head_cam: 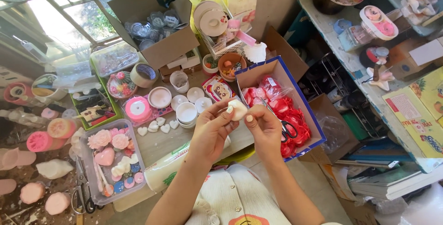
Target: The person is preparing small wax hearts and teddy bears, using scissors to trim them and cling wrap to package them.
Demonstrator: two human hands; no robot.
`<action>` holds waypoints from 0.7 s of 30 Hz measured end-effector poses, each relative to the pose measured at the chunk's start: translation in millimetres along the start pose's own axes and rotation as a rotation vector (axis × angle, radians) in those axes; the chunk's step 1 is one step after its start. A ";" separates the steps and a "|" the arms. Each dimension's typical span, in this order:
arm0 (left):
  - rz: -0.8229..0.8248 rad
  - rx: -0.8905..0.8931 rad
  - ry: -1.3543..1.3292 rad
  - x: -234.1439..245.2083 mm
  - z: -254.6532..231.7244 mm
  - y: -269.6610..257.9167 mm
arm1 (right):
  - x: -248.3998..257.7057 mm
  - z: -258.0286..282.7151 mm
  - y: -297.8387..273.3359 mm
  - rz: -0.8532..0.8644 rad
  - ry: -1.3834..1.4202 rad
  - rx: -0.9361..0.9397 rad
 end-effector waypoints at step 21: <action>0.209 0.273 0.307 -18.9 1.4 -9.5 | 28.4 16.0 21.6 0.243 0.057 0.200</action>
Point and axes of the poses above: each hand's wrist, its own y-axis towards the middle knuckle, its own x-axis out of the back of the hand, z = x × y, the point moved 3 cm from there along y, towards the middle knuckle, and after that the axes turned 11 degrees about -y, right-handed, at the moved point
